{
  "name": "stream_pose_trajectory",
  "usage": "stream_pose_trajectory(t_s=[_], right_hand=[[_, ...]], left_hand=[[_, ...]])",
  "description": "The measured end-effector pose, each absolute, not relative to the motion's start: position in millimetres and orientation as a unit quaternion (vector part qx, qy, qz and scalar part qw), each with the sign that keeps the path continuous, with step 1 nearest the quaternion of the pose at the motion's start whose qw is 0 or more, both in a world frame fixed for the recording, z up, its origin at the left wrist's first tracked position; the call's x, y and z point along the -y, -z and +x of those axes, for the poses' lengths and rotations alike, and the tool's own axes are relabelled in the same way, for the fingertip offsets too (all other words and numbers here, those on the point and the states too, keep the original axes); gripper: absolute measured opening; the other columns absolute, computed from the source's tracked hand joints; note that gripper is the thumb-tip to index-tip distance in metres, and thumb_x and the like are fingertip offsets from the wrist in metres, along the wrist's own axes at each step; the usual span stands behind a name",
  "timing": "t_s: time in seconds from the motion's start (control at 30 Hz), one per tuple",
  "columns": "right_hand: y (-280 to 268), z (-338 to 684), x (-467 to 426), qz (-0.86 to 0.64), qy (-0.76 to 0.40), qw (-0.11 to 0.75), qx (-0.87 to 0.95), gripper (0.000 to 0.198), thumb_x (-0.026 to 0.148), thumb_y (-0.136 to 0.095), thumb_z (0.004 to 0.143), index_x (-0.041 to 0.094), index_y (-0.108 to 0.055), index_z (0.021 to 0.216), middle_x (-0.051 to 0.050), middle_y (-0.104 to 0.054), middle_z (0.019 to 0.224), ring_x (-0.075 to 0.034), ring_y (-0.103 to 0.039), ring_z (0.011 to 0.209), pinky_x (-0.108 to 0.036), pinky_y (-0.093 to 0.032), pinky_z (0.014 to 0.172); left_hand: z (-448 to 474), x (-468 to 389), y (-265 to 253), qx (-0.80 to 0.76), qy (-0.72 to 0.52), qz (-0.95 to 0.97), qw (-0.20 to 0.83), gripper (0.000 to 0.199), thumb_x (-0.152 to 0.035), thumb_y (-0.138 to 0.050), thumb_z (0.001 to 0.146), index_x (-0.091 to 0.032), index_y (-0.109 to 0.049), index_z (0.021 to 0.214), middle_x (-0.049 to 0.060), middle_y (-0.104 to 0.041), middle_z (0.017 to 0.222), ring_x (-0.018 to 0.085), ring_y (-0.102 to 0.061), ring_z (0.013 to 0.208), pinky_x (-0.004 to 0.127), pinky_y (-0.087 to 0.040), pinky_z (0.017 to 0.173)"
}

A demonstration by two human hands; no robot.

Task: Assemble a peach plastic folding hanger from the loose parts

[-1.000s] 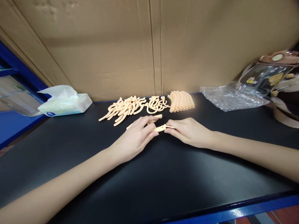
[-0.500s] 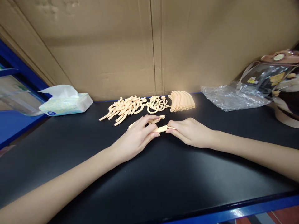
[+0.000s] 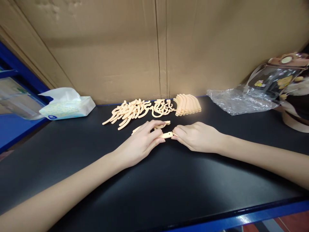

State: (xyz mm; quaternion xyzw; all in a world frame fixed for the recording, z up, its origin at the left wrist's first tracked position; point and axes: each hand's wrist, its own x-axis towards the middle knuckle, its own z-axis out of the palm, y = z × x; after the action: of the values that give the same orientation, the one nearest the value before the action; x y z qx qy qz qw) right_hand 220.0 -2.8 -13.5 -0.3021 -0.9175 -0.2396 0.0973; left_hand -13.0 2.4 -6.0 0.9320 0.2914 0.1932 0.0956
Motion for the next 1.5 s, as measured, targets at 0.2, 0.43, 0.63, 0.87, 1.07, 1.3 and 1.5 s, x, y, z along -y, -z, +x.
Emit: stream_pose_trajectory(t_s=[0.2, 0.43, 0.63, 0.87, 1.07, 1.3, 1.5], right_hand=[[12.8, 218.2, 2.3, -0.282, 0.281, 0.110, 0.911, 0.044, 0.026, -0.018, 0.102, 0.015, -0.052, 0.076, -0.001, -0.055, 0.061, -0.012, -0.049, 0.043, -0.030, -0.015, 0.044], [11.3, 217.3, 4.0, -0.266, 0.323, 0.136, 0.898, 0.037, 0.024, -0.028, 0.099, 0.016, -0.054, 0.074, -0.001, -0.055, 0.061, -0.013, -0.049, 0.046, -0.029, -0.017, 0.044], [10.5, 217.1, 5.0, -0.263, 0.333, 0.136, 0.895, 0.035, 0.025, -0.032, 0.098, 0.016, -0.055, 0.074, -0.002, -0.056, 0.063, -0.013, -0.050, 0.049, -0.029, -0.019, 0.046], [11.6, 215.7, 5.2, -0.271, 0.340, 0.153, 0.887, 0.033, 0.025, -0.036, 0.096, 0.016, -0.056, 0.071, -0.001, -0.056, 0.061, -0.013, -0.050, 0.048, -0.029, -0.018, 0.046], [12.4, 215.6, 4.8, -0.275, 0.339, 0.175, 0.882, 0.031, 0.025, -0.040, 0.093, 0.017, -0.055, 0.069, 0.000, -0.055, 0.060, -0.012, -0.049, 0.047, -0.028, -0.018, 0.045], [13.4, 216.7, 3.7, -0.266, 0.333, 0.203, 0.882, 0.032, 0.025, -0.040, 0.093, 0.017, -0.056, 0.066, 0.001, -0.053, 0.057, -0.011, -0.047, 0.046, -0.028, -0.018, 0.046], [12.8, 216.8, 4.3, -0.259, 0.327, 0.203, 0.886, 0.031, 0.024, -0.041, 0.093, 0.017, -0.056, 0.066, 0.001, -0.053, 0.057, -0.011, -0.046, 0.046, -0.028, -0.020, 0.046]], left_hand=[[-12.4, -2.6, 5.7, -0.299, -0.192, 0.929, 0.100, 0.026, -0.031, -0.037, 0.100, -0.019, -0.059, 0.093, 0.007, -0.045, 0.138, 0.023, -0.046, 0.125, 0.040, -0.039, 0.106], [-11.8, -1.8, 5.1, -0.293, -0.186, 0.932, 0.105, 0.026, -0.030, -0.036, 0.100, -0.018, -0.058, 0.092, 0.008, -0.046, 0.136, 0.022, -0.047, 0.123, 0.039, -0.040, 0.105], [-11.3, -0.7, 3.1, -0.295, -0.179, 0.932, 0.107, 0.028, -0.031, -0.035, 0.100, -0.019, -0.058, 0.090, 0.008, -0.046, 0.136, 0.023, -0.046, 0.124, 0.041, -0.040, 0.105], [-11.3, -1.8, 4.4, -0.298, -0.177, 0.932, 0.107, 0.028, -0.031, -0.036, 0.100, -0.019, -0.059, 0.091, 0.008, -0.046, 0.136, 0.023, -0.045, 0.124, 0.042, -0.039, 0.106], [-11.0, -1.8, 3.2, -0.304, -0.161, 0.934, 0.099, 0.028, -0.032, -0.035, 0.101, -0.019, -0.058, 0.091, 0.008, -0.045, 0.137, 0.023, -0.044, 0.125, 0.043, -0.038, 0.106], [-10.6, 0.2, 1.9, -0.304, -0.152, 0.935, 0.102, 0.028, -0.032, -0.034, 0.101, -0.019, -0.056, 0.089, 0.007, -0.044, 0.137, 0.022, -0.044, 0.124, 0.043, -0.038, 0.106], [-10.9, -1.5, 3.0, -0.301, -0.152, 0.936, 0.101, 0.028, -0.032, -0.034, 0.101, -0.019, -0.057, 0.090, 0.008, -0.044, 0.137, 0.023, -0.043, 0.126, 0.043, -0.036, 0.107]])
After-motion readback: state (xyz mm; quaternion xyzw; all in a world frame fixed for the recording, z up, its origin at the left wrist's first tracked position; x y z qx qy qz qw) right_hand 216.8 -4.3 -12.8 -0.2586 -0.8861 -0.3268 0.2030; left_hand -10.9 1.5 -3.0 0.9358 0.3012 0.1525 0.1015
